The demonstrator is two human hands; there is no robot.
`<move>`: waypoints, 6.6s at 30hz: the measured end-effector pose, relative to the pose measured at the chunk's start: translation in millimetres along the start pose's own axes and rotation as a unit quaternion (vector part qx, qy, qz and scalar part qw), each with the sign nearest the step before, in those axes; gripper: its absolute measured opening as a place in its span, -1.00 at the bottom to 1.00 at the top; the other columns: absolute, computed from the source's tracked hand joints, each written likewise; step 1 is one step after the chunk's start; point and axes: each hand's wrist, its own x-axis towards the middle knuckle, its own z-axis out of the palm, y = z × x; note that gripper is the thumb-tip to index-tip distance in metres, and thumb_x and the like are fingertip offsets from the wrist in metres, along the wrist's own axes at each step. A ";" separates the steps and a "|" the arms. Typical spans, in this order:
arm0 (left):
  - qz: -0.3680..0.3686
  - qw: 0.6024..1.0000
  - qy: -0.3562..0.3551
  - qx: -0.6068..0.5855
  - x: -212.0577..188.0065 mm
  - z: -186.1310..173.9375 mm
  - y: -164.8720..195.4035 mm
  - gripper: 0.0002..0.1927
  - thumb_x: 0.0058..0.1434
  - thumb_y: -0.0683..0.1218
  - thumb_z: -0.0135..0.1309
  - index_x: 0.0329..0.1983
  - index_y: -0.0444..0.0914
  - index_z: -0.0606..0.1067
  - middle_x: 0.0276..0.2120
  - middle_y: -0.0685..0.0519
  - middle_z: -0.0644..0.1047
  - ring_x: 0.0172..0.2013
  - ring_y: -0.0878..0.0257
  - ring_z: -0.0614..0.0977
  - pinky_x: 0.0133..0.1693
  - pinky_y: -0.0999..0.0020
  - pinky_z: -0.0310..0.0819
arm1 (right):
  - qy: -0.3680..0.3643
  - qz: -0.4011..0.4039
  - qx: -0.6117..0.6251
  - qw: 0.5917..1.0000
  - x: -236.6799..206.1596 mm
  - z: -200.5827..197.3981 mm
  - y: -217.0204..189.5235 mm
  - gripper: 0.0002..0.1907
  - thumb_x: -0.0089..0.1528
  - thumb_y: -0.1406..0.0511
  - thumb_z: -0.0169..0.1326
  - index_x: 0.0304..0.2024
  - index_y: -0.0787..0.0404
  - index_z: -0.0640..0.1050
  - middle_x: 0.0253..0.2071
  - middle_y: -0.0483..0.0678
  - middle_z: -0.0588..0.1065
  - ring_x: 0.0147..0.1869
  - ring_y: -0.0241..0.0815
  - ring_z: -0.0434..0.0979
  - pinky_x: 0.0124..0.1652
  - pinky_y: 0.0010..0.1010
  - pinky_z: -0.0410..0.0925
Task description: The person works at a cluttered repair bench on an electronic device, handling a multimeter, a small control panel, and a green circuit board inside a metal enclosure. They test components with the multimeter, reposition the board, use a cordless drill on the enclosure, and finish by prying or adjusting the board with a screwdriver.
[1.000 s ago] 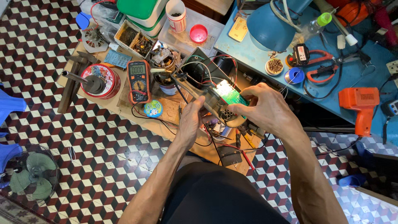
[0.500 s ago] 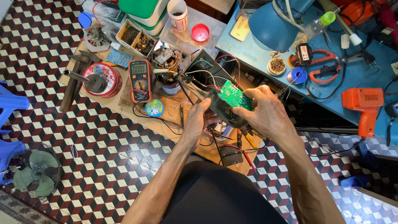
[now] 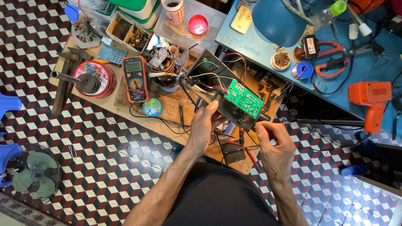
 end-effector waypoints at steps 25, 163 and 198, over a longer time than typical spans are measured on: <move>-0.050 0.999 0.011 0.014 -6.8 2.9 1.1 -0.54 0.45 0.10 -0.14 0.18 -0.32 0.44 0.06 -0.03 0.53 0.10 0.23 0.58 0.20 0.18 0.51 | -0.026 0.248 0.262 0.932 5.8 33.8 21.6 -0.78 0.33 0.32 0.09 -0.18 0.41 0.61 -0.54 -0.07 0.50 -0.68 -0.46 0.23 -0.65 -0.62 0.10; -0.030 0.993 0.008 0.117 -24.8 28.1 2.5 -0.64 0.37 -0.01 -0.06 0.05 -0.37 0.47 -0.09 -0.01 0.61 -0.06 0.27 0.65 0.15 0.29 0.55 | -0.152 -0.181 -0.140 0.962 81.9 -43.4 -75.3 -0.43 0.15 0.09 0.28 0.11 0.27 0.56 0.02 0.04 0.58 0.05 -0.11 0.61 -0.02 -0.31 0.45; -0.018 0.995 0.007 0.100 -23.1 25.5 -0.4 -0.60 0.34 -0.03 -0.06 0.12 -0.40 0.44 -0.02 -0.09 0.58 0.01 0.19 0.64 0.15 0.25 0.56 | -0.163 -0.163 -0.153 0.961 56.3 -27.8 -35.4 -0.38 0.14 0.15 0.28 0.20 0.26 0.49 0.13 0.12 0.51 0.17 0.00 0.54 0.10 -0.18 0.39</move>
